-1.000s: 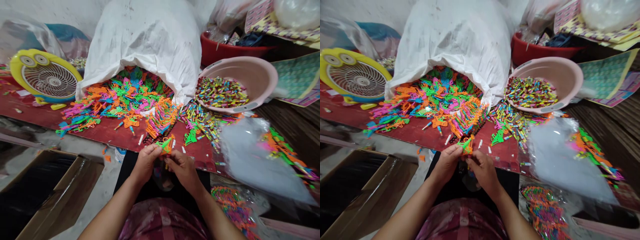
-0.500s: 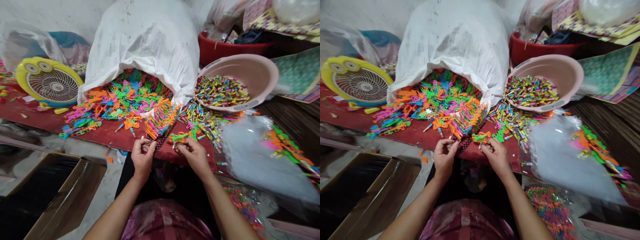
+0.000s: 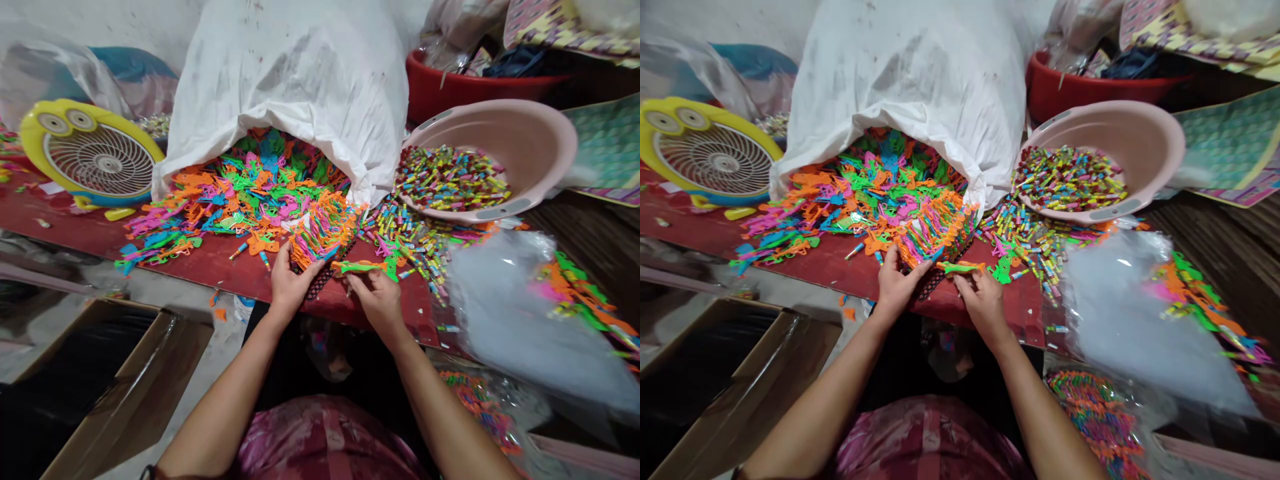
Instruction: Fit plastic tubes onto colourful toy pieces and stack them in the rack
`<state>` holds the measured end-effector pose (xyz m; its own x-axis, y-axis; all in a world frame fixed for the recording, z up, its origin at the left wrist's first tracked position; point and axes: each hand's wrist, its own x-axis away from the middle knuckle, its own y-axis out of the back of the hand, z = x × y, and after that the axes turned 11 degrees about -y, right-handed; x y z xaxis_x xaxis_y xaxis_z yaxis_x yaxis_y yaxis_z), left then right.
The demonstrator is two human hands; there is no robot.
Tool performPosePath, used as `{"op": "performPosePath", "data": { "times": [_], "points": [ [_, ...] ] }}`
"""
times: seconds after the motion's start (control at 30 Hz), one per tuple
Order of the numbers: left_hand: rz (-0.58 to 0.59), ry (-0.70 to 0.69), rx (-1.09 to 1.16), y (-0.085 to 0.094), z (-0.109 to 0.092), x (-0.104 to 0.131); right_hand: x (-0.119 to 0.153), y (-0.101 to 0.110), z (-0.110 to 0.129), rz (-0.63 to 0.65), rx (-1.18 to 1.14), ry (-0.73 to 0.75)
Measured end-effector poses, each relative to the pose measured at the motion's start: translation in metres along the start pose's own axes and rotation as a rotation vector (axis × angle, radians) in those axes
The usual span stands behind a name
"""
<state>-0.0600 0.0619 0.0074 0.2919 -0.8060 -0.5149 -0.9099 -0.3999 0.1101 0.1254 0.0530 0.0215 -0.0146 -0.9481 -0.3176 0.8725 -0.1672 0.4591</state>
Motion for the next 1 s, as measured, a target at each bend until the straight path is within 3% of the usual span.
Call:
{"op": "performPosePath", "data": {
  "times": [0.3, 0.63, 0.83, 1.0],
  "points": [
    [0.036, 0.043, 0.087, 0.005, 0.005, -0.002, -0.007, -0.016, 0.0, 0.007, 0.144, 0.234],
    [0.132, 0.061, 0.201, 0.017, 0.012, -0.003, -0.007, -0.025, 0.003, -0.003, 0.214, 0.31],
    [0.141, 0.014, 0.031, 0.018, 0.013, -0.003, -0.007, -0.033, 0.013, 0.001, 0.497, 0.268],
    [0.165, 0.007, 0.05, 0.02, 0.012, -0.001, -0.004, -0.044, 0.023, -0.014, 0.546, 0.178]
  ]
}}
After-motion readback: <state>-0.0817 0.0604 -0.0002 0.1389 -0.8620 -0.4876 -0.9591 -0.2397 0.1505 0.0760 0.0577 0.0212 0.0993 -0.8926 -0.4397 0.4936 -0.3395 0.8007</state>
